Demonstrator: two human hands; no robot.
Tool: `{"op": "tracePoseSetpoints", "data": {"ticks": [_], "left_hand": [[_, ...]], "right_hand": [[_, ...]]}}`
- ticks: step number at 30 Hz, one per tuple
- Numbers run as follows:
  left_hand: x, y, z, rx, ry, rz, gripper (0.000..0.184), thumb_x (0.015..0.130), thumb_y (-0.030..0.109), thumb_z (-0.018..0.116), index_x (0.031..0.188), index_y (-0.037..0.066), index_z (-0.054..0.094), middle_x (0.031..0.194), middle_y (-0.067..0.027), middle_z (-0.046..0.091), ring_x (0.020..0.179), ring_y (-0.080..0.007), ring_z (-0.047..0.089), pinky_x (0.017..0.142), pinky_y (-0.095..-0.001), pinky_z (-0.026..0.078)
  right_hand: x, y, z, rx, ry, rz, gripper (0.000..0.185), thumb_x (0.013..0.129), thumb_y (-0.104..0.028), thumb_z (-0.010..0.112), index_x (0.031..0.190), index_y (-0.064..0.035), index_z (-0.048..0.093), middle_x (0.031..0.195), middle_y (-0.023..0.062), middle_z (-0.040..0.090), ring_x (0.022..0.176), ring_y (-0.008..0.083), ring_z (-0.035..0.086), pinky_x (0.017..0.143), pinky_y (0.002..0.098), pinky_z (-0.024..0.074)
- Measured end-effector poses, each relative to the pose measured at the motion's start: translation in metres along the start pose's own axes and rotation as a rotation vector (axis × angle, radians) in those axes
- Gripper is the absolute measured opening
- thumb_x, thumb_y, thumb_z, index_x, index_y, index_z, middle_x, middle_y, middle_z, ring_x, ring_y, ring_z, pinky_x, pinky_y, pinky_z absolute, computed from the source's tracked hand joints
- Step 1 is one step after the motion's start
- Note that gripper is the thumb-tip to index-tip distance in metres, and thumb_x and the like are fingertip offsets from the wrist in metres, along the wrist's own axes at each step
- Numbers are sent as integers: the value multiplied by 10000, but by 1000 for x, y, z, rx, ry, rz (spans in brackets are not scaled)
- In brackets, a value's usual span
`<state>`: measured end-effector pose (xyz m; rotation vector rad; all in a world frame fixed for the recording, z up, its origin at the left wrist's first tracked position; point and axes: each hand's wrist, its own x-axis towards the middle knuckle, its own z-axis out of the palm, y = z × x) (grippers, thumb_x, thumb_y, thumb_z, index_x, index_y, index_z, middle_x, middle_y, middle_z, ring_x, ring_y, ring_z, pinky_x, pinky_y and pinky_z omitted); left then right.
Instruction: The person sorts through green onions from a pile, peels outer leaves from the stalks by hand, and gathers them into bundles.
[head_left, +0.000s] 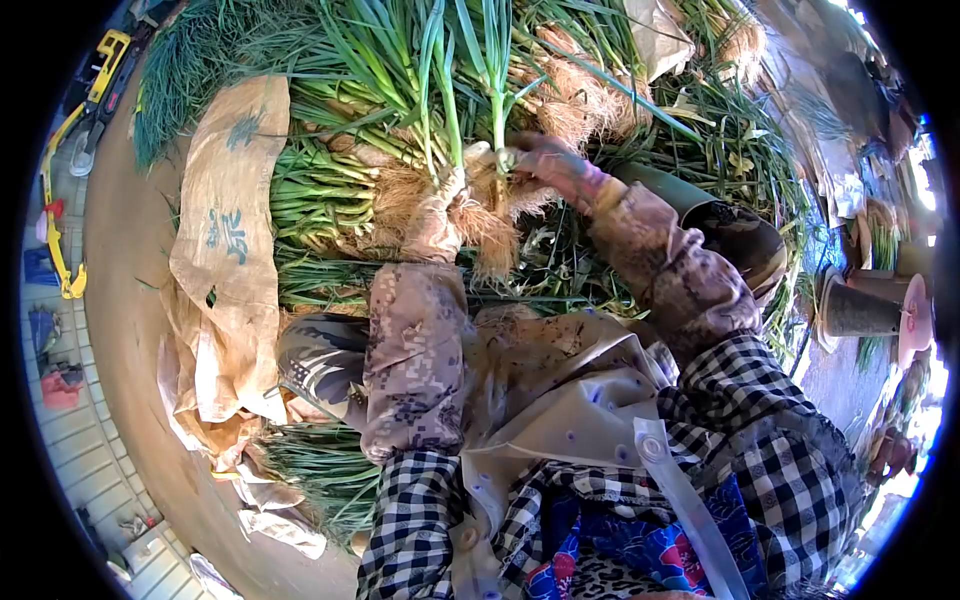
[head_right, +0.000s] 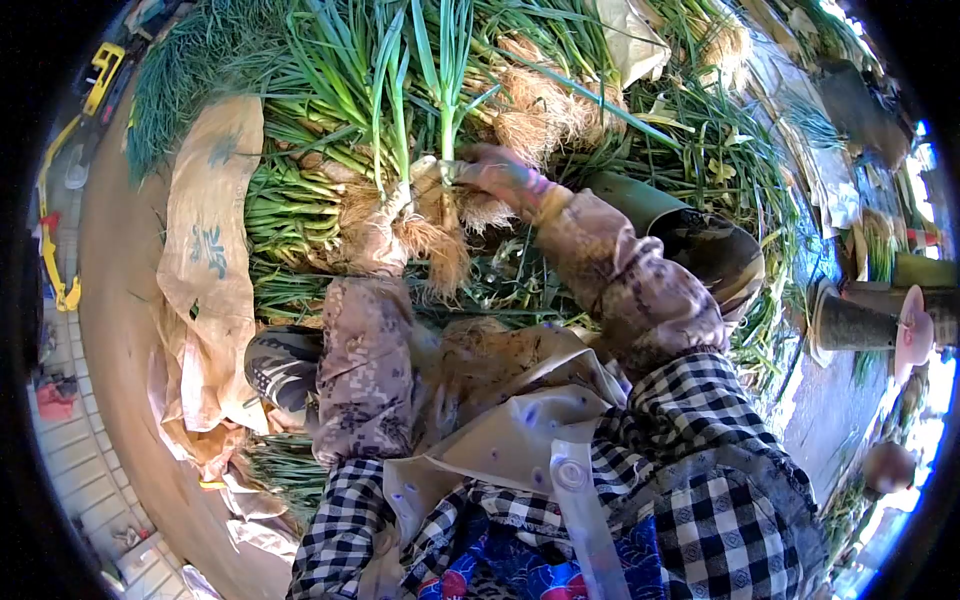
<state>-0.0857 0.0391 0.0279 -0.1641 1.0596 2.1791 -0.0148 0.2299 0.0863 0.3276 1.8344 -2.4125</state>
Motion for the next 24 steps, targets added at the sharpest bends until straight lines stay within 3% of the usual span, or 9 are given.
{"op": "tracePoseSetpoints", "data": {"ticks": [2, 4, 8, 11, 15, 17, 19, 20, 24], "left_hand": [[-7, -1, 4, -18, -5, -6, 253, 804, 118, 602, 1029, 10, 560, 876, -52, 610, 762, -136, 581, 654, -243, 468], [-20, 0, 9, -32, -7, -14, 255, 803, 116, 601, 1031, 12, 558, 872, -50, 610, 756, -138, 581, 649, -247, 470], [-36, -2, 13, -53, -16, -44, 259, 801, 113, 600, 1037, 15, 554, 865, -44, 610, 744, -141, 580, 638, -255, 474], [-46, -3, 19, -60, -9, -50, 263, 800, 111, 599, 1041, 18, 551, 859, -40, 609, 735, -143, 580, 630, -260, 477], [-52, 0, 35, -32, 24, -57, 268, 798, 108, 598, 1047, 21, 548, 851, -35, 609, 722, -147, 579, 620, -268, 482], [-52, -6, 37, 69, 27, -40, 270, 797, 107, 598, 1049, 23, 546, 847, -32, 609, 716, -148, 579, 615, -271, 484], [-45, -28, 16, 265, 36, -9, 267, 812, 105, 577, 1060, 17, 533, 882, -67, 616, 754, -170, 603, 614, -286, 505], [-49, -30, 18, 363, 43, 8, 265, 820, 104, 567, 1066, 14, 526, 900, -84, 620, 772, -181, 616, 613, -293, 515], [-63, -28, 21, 214, -17, -43, 211, 848, 75, 538, 1044, -3, 522, 813, -118, 616, 660, -217, 621, 535, -302, 530]], "right_hand": [[3, -11, 13, -286, 14, 89, 382, 792, -256, 638, 1059, 9, 572, 845, 33, 622, 714, 100, 580, 585, 224, 482], [36, 17, -10, -456, -76, -318, 307, 770, -155, 648, 1030, -1, 594, 835, 61, 637, 678, 122, 579, 578, 236, 471], [50, -52, -6, -492, 266, -55, 264, 765, -131, 646, 967, 30, 592, 865, 153, 631, 795, 243, 617, 691, 296, 506], [67, -46, -35, -1253, 705, -323, 534, 751, -297, 667, 1147, 15, 492, 1015, 186, 585, 879, 283, 597, 786, 369, 493], [51, -18, -13, -891, 415, -375, 640, 737, -284, 682, 1218, 33, 403, 1153, 208, 512, 846, 270, 593, 768, 331, 503], [36, -1, -8, 382, -220, 58, 571, 737, -300, 689, 1069, 118, 484, 914, 153, 624, 721, 193, 600, 543, 273, 498], [39, 26, 23, -283, -9, -126, 398, 746, -267, 686, 977, 37, 575, 702, 54, 593, 515, 100, 512, 428, 247, 411], [36, 19, 28, -484, 15, 51, 297, 755, -235, 681, 935, -7, 614, 661, 46, 590, 515, 80, 509, 423, 225, 404], [28, 19, 35, -276, 3, -31, 228, 804, -243, 619, 835, -17, 619, 590, 44, 559, 519, 126, 529, 474, 271, 431]]}}
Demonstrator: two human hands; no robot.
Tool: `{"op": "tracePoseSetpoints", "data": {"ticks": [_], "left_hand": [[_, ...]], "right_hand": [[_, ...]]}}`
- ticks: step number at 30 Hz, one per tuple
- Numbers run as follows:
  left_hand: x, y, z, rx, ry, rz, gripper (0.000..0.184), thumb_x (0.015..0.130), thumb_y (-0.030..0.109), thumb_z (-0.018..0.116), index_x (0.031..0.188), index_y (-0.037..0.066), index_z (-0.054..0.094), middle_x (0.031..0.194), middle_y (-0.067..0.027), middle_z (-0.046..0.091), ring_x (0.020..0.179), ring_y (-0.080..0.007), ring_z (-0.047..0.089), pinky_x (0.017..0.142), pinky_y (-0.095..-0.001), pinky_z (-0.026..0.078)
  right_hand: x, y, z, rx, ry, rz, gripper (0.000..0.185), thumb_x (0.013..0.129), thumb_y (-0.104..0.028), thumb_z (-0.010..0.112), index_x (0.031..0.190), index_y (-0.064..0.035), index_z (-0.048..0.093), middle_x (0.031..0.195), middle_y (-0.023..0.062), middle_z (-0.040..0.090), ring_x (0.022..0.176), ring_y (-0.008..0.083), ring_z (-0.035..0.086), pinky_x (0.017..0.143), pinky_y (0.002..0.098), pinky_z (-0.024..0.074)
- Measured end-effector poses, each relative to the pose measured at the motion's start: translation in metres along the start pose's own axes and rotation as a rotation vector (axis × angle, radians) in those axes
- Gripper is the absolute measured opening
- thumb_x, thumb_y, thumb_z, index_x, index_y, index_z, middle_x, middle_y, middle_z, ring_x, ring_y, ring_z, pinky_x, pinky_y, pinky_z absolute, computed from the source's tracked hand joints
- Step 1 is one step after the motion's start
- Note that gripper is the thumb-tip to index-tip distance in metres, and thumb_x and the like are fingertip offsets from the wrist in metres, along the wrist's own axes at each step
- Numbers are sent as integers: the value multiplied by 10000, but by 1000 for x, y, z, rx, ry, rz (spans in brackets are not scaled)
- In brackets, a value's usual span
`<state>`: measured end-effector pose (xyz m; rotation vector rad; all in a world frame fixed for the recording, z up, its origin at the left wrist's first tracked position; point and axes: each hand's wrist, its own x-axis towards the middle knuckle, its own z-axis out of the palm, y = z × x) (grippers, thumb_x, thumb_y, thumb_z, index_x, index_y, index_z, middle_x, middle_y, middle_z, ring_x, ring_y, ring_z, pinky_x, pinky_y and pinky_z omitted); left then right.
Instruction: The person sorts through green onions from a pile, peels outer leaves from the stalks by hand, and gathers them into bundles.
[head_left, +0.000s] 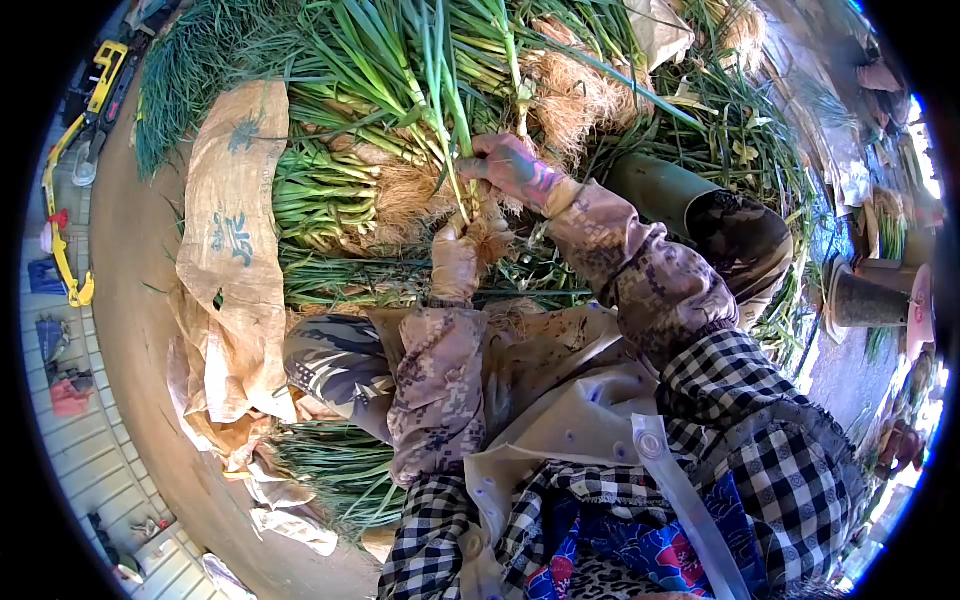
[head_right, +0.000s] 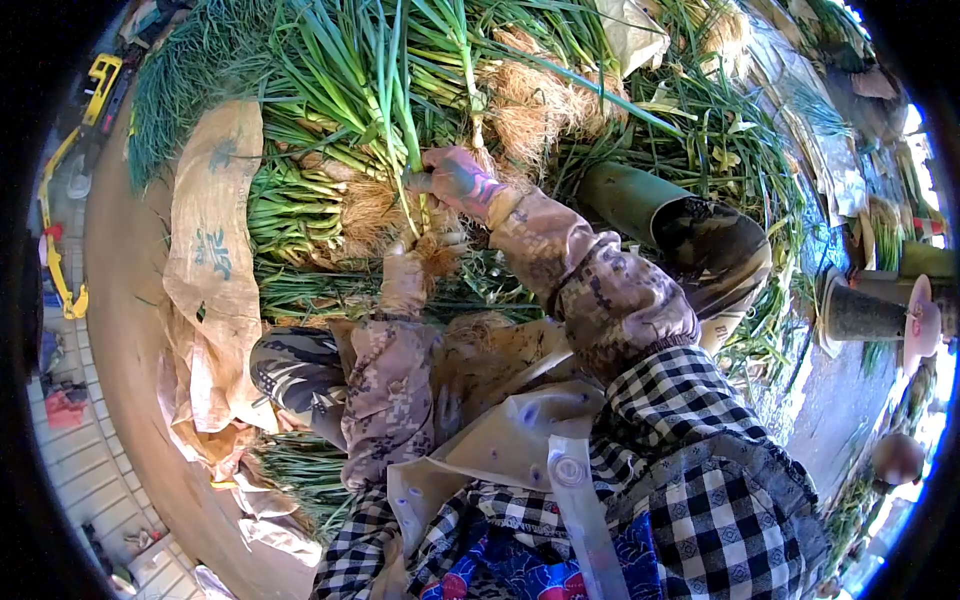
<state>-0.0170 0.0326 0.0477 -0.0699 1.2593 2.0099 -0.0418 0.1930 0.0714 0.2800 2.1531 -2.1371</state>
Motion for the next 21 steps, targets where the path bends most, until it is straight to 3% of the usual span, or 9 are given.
{"op": "tracePoseSetpoints", "data": {"ticks": [1, 4, 5, 8, 11, 13, 15, 18, 21], "left_hand": [[1, -2, -4, 51, 44, 12, 217, 844, 93, 555, 1034, -8, 530, 775, -95, 615, 623, -190, 617, 488, -277, 509], [-7, -13, 4, 166, 117, 104, 190, 841, 95, 562, 996, -15, 549, 761, -87, 618, 593, -167, 609, 460, -266, 489], [-9, -15, 8, 267, 128, 180, 211, 846, 100, 555, 1023, -15, 558, 714, -66, 611, 577, -139, 596, 454, -234, 465], [-14, -15, 18, 476, 199, 276, 174, 838, 82, 561, 983, -15, 574, 667, -44, 598, 525, -109, 556, 430, -224, 435], [-8, -17, 13, 300, 220, 194, 150, 830, 78, 572, 946, -16, 576, 657, -39, 597, 500, -105, 538, 422, -222, 419], [-13, -18, 15, 450, 213, 234, 131, 826, 80, 574, 926, -5, 579, 644, -36, 594, 497, -98, 536, 417, -227, 415], [-14, -22, 22, 904, 190, 362, 109, 817, 88, 578, 893, 10, 578, 620, -37, 586, 486, -85, 528, 414, -228, 411], [-14, -31, 33, 1259, 174, 599, 135, 809, 119, 594, 891, 13, 575, 610, -41, 581, 473, -81, 520, 407, -224, 405], [-16, -31, 50, 788, 129, 351, 169, 813, 130, 605, 909, -2, 564, 614, -32, 575, 484, -85, 519, 414, -242, 410]], "right_hand": [[-4, -1, 0, 18, 4, 25, 228, 818, -245, 598, 814, -17, 614, 592, 58, 563, 510, 151, 531, 486, 292, 437], [-10, 18, 0, -923, 278, -366, 232, 821, -260, 562, 741, -43, 582, 598, 123, 552, 513, 247, 541, 490, 340, 431], [-13, 17, 5, -967, 338, -363, 220, 805, -252, 550, 702, -57, 546, 620, 162, 534, 540, 314, 528, 494, 372, 422], [-29, 12, 4, -1055, 305, -417, 179, 786, -233, 569, 728, -65, 544, 639, 148, 546, 555, 311, 537, 499, 368, 425], [-22, 11, 4, -684, 434, -543, 119, 760, -159, 584, 731, -62, 523, 589, 127, 508, 517, 265, 520, 489, 356, 422], [-16, 9, -3, -568, 496, -576, 95, 747, -104, 588, 744, -54, 507, 564, 102, 494, 513, 230, 526, 473, 337, 427], [-3, 11, -12, -855, 465, -441, 65, 779, -106, 535, 798, -52, 505, 598, 104, 530, 549, 250, 556, 482, 339, 449], [12, 9, -18, -1193, 414, -253, 89, 816, -126, 476, 850, -50, 508, 630, 105, 567, 582, 273, 584, 490, 346, 473], [12, 4, -19, -1341, 325, -83, 190, 831, -227, 464, 834, -56, 547, 628, 100, 570, 575, 272, 589, 482, 360, 479]]}}
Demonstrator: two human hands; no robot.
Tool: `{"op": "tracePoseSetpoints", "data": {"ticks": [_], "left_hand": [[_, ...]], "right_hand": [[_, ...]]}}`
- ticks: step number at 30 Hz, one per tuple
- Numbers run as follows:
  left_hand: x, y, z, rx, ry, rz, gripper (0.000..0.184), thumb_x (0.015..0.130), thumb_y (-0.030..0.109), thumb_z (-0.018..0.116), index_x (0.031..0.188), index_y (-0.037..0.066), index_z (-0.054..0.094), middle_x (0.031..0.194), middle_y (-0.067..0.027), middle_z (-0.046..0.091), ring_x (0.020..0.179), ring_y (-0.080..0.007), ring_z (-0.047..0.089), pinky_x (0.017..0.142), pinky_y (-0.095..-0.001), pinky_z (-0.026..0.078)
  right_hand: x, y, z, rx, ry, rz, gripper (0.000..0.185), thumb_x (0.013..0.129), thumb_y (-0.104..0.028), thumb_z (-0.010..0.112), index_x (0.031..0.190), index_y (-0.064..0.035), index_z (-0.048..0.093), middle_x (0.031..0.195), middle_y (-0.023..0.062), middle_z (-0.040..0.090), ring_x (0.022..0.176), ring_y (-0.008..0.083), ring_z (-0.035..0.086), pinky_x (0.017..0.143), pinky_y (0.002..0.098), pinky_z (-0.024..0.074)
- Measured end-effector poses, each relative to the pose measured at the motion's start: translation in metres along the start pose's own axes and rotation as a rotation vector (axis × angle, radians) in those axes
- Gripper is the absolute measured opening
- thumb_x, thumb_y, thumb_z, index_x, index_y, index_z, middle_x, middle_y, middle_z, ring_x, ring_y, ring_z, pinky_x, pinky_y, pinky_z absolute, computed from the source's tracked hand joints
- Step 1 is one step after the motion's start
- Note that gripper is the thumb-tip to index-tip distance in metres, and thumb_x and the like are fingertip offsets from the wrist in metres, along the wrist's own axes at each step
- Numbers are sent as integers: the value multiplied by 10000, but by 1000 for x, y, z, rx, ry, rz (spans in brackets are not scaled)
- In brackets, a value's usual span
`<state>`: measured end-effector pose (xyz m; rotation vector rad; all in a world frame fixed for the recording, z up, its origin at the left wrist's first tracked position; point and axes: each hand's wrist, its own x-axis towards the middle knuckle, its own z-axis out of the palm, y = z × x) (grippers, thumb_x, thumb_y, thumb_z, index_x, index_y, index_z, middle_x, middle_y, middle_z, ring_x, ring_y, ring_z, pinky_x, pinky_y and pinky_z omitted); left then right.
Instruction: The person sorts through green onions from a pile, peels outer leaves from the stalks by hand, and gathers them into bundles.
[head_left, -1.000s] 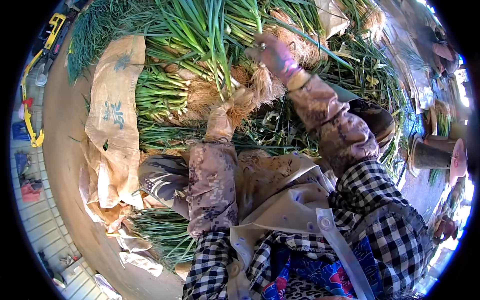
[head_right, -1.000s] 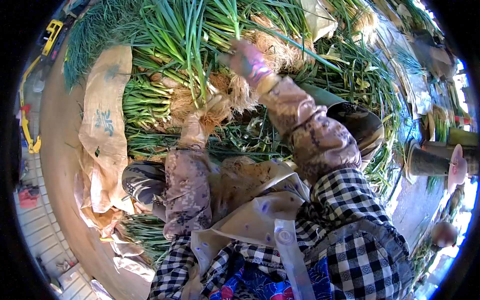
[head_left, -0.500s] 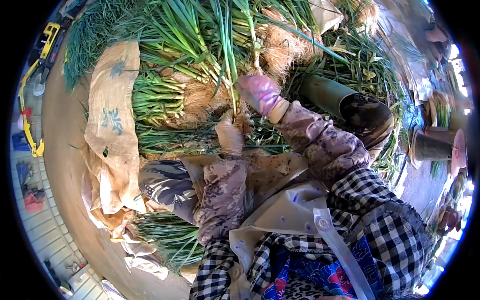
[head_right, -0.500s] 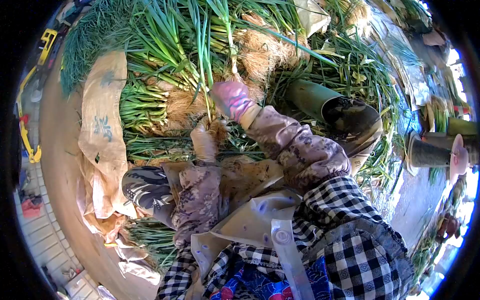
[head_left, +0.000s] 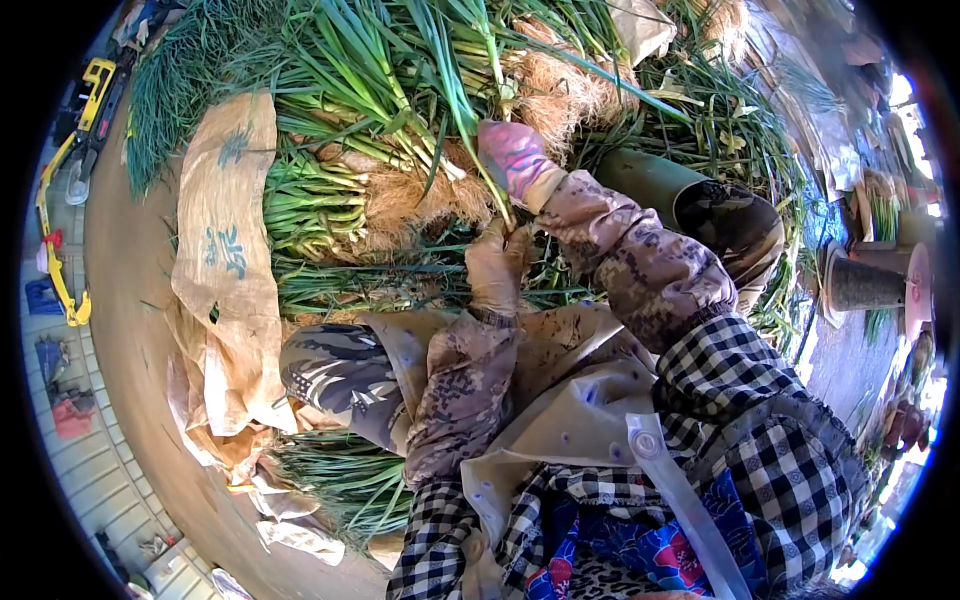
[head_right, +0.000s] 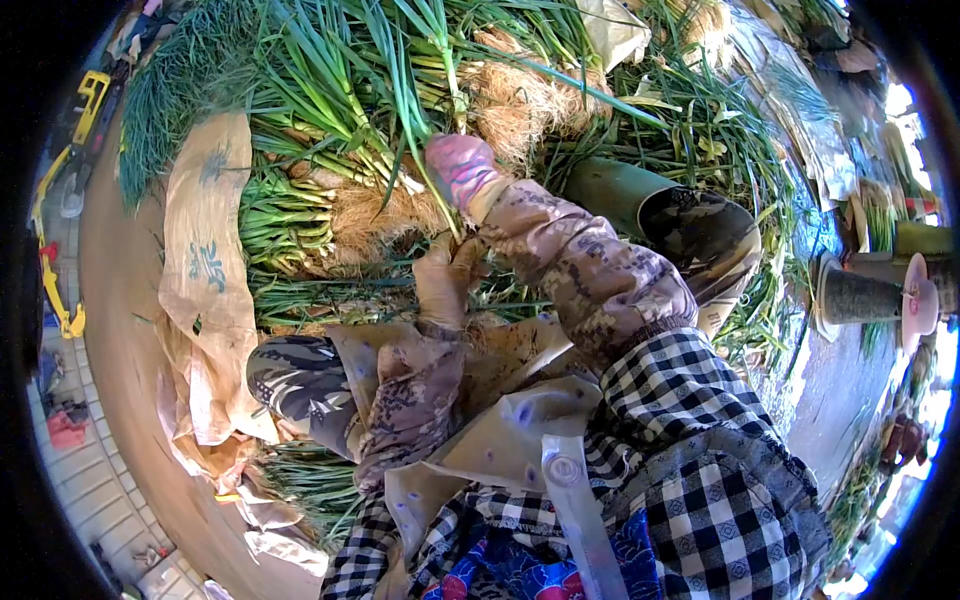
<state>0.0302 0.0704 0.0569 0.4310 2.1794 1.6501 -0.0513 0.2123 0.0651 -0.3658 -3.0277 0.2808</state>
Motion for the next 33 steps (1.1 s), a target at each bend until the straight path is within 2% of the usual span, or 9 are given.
{"op": "tracePoseSetpoints", "data": {"ticks": [12, 15, 16, 19, 21, 22, 25, 28, 33], "left_hand": [[10, 21, 21, -366, 38, 12, 256, 789, 113, 638, 955, -37, 512, 674, -76, 590, 501, -99, 522, 402, -236, 403], [17, 22, 12, -660, -1, -49, 182, 824, 138, 591, 914, -6, 527, 691, -91, 602, 501, -147, 565, 389, -237, 437], [23, 17, 7, -831, -23, -49, 156, 830, 135, 579, 901, 5, 527, 690, -97, 598, 479, -149, 560, 380, -236, 441], [28, 0, -21, -1034, -43, -85, 136, 854, 110, 531, 949, 14, 541, 740, -105, 601, 532, -179, 598, 392, -256, 483], [31, -28, -31, -1270, -87, -108, 161, 856, 102, 524, 987, 11, 543, 762, -106, 605, 578, -176, 609, 411, -255, 493], [27, -34, -31, -1274, 38, -155, 199, 848, 87, 533, 1037, 24, 545, 818, -106, 625, 620, -156, 605, 449, -235, 500], [23, -39, -36, -1212, 55, -218, 201, 847, 90, 533, 1034, 22, 553, 842, -101, 624, 668, -157, 602, 493, -240, 500], [34, -33, -50, -1043, -2, -237, 204, 845, 94, 533, 1032, 20, 561, 866, -95, 624, 715, -158, 599, 537, -245, 501], [60, -43, -71, -782, -23, -230, 209, 842, 100, 533, 1028, 16, 575, 906, -86, 624, 794, -160, 594, 610, -252, 503]], "right_hand": [[6, 54, -4, -278, 324, -394, 142, 817, -162, 469, 764, -74, 566, 598, 48, 541, 505, 214, 555, 407, 321, 423], [7, 40, -18, 369, 376, -405, 190, 807, -210, 533, 728, -41, 569, 573, 47, 534, 459, 183, 521, 386, 302, 409], [-4, 32, -23, 949, 198, -376, 257, 819, -260, 571, 731, -19, 587, 554, 47, 536, 439, 139, 493, 383, 285, 405], [-38, -4, -42, 892, 84, -542, 283, 847, -264, 552, 782, 6, 609, 569, 56, 562, 438, 120, 486, 384, 268, 388], [-60, -17, -69, 1089, -323, -370, 326, 873, -291, 518, 839, 22, 605, 543, 45, 539, 434, 105, 472, 382, 277, 368], [-64, -12, -53, 1512, -611, -244, 307, 870, -278, 526, 853, 19, 599, 542, 33, 512, 461, 92, 477, 406, 271, 363], [-89, -30, -14, 1433, -376, -589, 283, 871, -273, 527, 852, 1, 596, 551, 17, 487, 496, 87, 484, 432, 268, 368], [-127, -46, -40, 1361, -800, -586, 249, 857, -224, 526, 760, 1, 573, 590, 54, 547, 528, 143, 497, 489, 299, 384], [-134, 27, 14, 638, -490, -669, 272, 812, -239, 510, 666, -14, 556, 584, 87, 545, 525, 254, 522, 514, 394, 420]]}}
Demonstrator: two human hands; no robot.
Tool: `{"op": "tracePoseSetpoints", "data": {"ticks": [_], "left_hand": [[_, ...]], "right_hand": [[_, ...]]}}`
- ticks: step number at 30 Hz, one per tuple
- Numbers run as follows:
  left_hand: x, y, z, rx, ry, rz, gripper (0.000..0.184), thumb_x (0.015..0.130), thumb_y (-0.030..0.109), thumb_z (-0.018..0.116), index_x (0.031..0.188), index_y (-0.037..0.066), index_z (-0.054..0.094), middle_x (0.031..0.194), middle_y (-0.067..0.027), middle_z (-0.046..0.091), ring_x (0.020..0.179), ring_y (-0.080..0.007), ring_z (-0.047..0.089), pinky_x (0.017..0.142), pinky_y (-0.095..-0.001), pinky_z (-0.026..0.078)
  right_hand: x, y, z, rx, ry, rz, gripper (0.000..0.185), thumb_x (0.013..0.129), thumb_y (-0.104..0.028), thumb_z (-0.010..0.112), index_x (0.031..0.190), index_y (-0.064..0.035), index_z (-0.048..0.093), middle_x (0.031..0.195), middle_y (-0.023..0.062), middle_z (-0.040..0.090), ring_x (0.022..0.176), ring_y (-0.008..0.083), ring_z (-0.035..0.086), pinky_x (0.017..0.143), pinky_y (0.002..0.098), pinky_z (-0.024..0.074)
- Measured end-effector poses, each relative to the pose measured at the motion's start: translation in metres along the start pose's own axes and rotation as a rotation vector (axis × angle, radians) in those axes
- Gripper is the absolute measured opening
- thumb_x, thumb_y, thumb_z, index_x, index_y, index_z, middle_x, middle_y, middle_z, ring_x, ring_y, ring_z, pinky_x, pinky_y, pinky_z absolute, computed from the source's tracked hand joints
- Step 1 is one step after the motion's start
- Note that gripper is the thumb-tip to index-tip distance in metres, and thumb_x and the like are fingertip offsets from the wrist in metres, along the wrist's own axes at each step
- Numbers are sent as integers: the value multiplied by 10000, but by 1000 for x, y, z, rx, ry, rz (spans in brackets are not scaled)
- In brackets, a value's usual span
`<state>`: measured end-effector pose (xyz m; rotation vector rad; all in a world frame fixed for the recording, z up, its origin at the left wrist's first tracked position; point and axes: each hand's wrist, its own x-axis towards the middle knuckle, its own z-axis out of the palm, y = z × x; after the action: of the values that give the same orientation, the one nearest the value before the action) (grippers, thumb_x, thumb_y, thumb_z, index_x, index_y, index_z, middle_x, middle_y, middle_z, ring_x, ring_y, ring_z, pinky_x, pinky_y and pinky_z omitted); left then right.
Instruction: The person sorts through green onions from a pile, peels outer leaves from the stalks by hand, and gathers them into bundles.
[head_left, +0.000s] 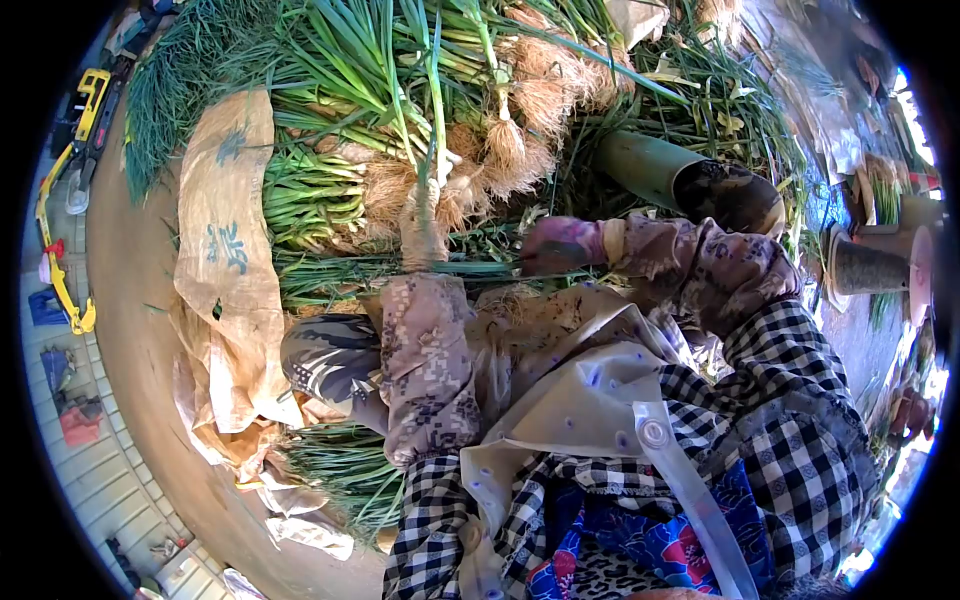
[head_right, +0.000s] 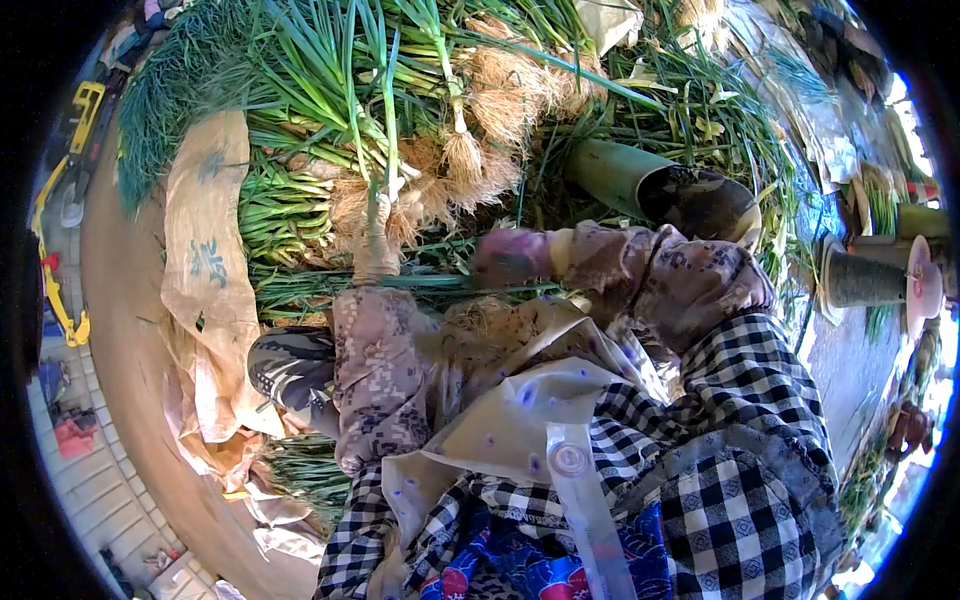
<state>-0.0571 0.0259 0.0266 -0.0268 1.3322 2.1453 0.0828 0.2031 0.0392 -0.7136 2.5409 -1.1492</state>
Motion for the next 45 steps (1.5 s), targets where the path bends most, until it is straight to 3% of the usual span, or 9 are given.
{"op": "tracePoseSetpoints", "data": {"ticks": [8, 11, 16, 18, 24, 26, 28, 34, 45], "left_hand": [[-3, 17, 3, 121, 79, -93, 182, 809, 99, 607, 966, 8, 593, 884, -102, 645, 752, -128, 619, 574, -208, 510], [-7, 5, 16, 235, 72, -108, 238, 788, 118, 638, 991, 4, 590, 901, -116, 636, 757, -148, 609, 612, -218, 510], [-6, -25, 14, 264, 129, 158, 166, 810, 142, 616, 911, 11, 608, 860, -86, 632, 702, -135, 594, 558, -235, 502], [-25, -3, 17, 343, 309, 66, 184, 841, 164, 573, 936, 6, 582, 883, -109, 631, 727, -153, 610, 570, -248, 518], [-57, -1, 15, 265, -206, -279, 336, 874, 292, 513, 1059, 12, 531, 905, -167, 621, 752, -200, 626, 645, -297, 532], [-26, -67, -13, 1365, -51, 370, 501, 865, 304, 524, 1252, 22, 379, 1042, -205, 566, 899, -272, 591, 763, -318, 500], [-38, -45, 24, 715, 123, 562, 631, 851, 297, 545, 1338, 50, 229, 1119, -209, 519, 976, -329, 541, 840, -330, 455], [-18, -16, 8, -455, -596, -367, 447, 881, 242, 507, 1224, 18, 328, 896, -82, 545, 515, -75, 480, 407, -179, 409], [-73, 130, 36, -195, -183, 391, 263, 895, 154, 481, 1093, -18, 493, 727, -23, 504, 399, -21, 329, 320, -152, 292]], "right_hand": [[-38, 81, -2, -526, -245, 439, 234, 784, -277, 565, 899, -88, 642, 757, 125, 615, 670, 237, 608, 580, 368, 499], [24, 16, -46, 649, 427, 465, 246, 803, -286, 609, 863, -47, 596, 642, 32, 571, 542, 129, 549, 486, 260, 442], [78, -3, -62, 864, 663, 354, 254, 836, -215, 581, 871, 35, 550, 716, 71, 581, 506, 118, 511, 498, 220, 438], [85, 50, -71, 1828, 1022, 187, 279, 808, -89, 531, 1005, 101, 476, 932, 182, 549, 746, 219, 572, 608, 328, 510], [52, 38, -116, 751, 854, 241, 192, 793, -137, 628, 867, 40, 620, 684, 94, 626, 548, 136, 584, 480, 218, 447], [58, 29, -104, 579, 826, 91, 192, 821, -159, 609, 892, 20, 606, 627, 36, 584, 495, 96, 533, 420, 224, 406], [58, -5, -97, 71, 782, 179, 176, 792, -171, 631, 882, -21, 623, 651, 61, 610, 505, 131, 550, 467, 255, 449], [78, -8, -80, -74, 631, 316, 220, 763, -226, 646, 856, -29, 623, 786, 127, 636, 642, 203, 595, 599, 319, 491], [88, 68, -82, 353, 604, 454, 136, 752, -52, 586, 875, -46, 646, 685, 99, 635, 501, 123, 574, 408, 235, 463]]}}
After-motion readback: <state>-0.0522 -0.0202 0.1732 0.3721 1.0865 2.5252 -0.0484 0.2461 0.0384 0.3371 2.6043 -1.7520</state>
